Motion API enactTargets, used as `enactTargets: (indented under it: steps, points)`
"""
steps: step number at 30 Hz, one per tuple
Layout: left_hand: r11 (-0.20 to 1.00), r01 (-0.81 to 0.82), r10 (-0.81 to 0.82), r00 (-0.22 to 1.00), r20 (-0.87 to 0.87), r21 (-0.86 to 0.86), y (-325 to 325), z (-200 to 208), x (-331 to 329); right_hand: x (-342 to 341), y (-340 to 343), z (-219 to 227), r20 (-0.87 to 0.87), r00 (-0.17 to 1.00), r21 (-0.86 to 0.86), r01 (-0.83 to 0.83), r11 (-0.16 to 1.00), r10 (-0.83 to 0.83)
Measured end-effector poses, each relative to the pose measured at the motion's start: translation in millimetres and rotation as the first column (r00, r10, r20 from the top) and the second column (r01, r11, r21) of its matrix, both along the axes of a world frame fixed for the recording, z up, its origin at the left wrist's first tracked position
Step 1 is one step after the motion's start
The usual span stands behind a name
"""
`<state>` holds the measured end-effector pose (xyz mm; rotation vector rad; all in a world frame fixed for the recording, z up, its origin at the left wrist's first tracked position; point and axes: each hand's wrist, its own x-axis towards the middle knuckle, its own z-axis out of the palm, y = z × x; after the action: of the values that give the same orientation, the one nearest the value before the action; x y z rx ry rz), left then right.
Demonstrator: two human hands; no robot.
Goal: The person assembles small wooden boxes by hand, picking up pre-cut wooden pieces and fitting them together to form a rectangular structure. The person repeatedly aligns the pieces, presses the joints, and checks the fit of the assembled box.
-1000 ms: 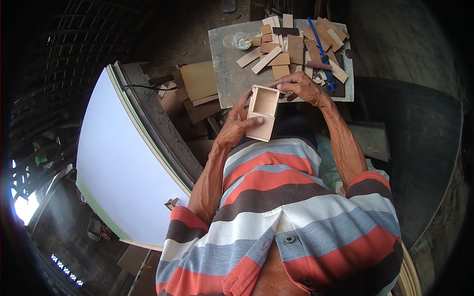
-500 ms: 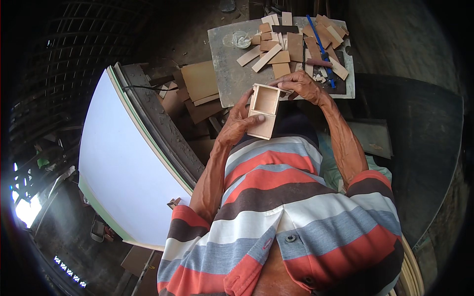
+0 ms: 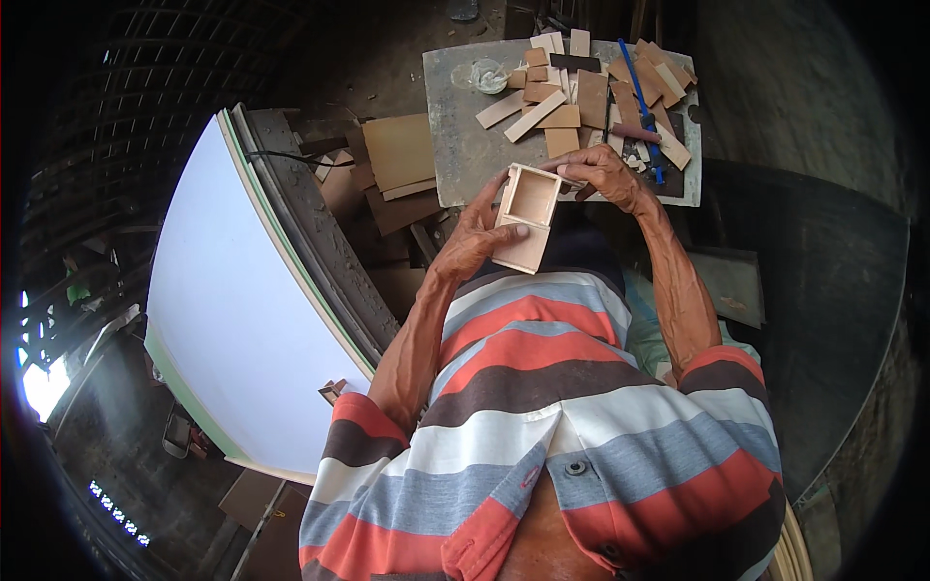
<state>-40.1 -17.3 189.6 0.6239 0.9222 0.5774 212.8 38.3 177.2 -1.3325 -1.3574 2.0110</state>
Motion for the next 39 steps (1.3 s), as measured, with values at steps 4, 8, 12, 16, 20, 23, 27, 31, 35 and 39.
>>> enactTargets:
  steps: [4, 8, 12, 16, 20, 23, 27, 31, 35, 39]
  points:
    - [1.0, 0.012, -0.012, 1.0, -0.009, -0.026, 1, 0, -1, 1, 0, 1, 0.005, 1.0, -0.002, -0.004, 1.0, 0.004]
    - [0.999, -0.004, 0.004, 1.0, 0.009, -0.042, 0, 1, 0, 1, 1, 2, -0.007, 1.0, -0.001, -0.018, 1.0, 0.018]
    - [1.0, 0.008, -0.008, 1.0, -0.021, -0.011, 1, -1, 0, 2, 1, -3, -0.01, 1.0, 0.0, -0.009, 1.0, 0.009]
    - [1.0, 0.013, -0.013, 0.998, -0.056, 0.01, 1, -3, -1, 1, 2, -1, -0.01, 1.0, -0.013, -0.005, 1.0, 0.004]
    - [1.0, 0.007, -0.007, 0.999, -0.047, -0.002, 1, -3, -1, 1, 3, 1, -0.008, 1.0, -0.013, -0.013, 1.0, 0.013]
    - [1.0, 0.002, -0.003, 0.999, -0.032, -0.014, -1, -5, -1, 1, 2, -2, -0.01, 1.0, -0.007, -0.015, 1.0, 0.015]
    - [1.0, 0.0, 0.0, 1.0, -0.027, -0.018, 0, -4, 1, 2, 1, -3, -0.027, 1.0, 0.009, -0.008, 1.0, 0.008]
    - [0.999, -0.013, 0.013, 1.0, -0.007, -0.034, -2, -5, 1, 2, 1, -5, -0.023, 1.0, 0.023, -0.016, 1.0, 0.017]
    - [0.999, -0.012, 0.012, 1.0, -0.001, -0.052, -1, -4, 2, 5, 0, -9, -0.031, 0.999, 0.018, -0.015, 1.0, 0.016]
    - [0.998, -0.024, 0.023, 1.0, -0.01, -0.052, -2, -6, 2, 4, -2, -9, -0.037, 0.999, 0.014, 0.006, 1.0, -0.005]
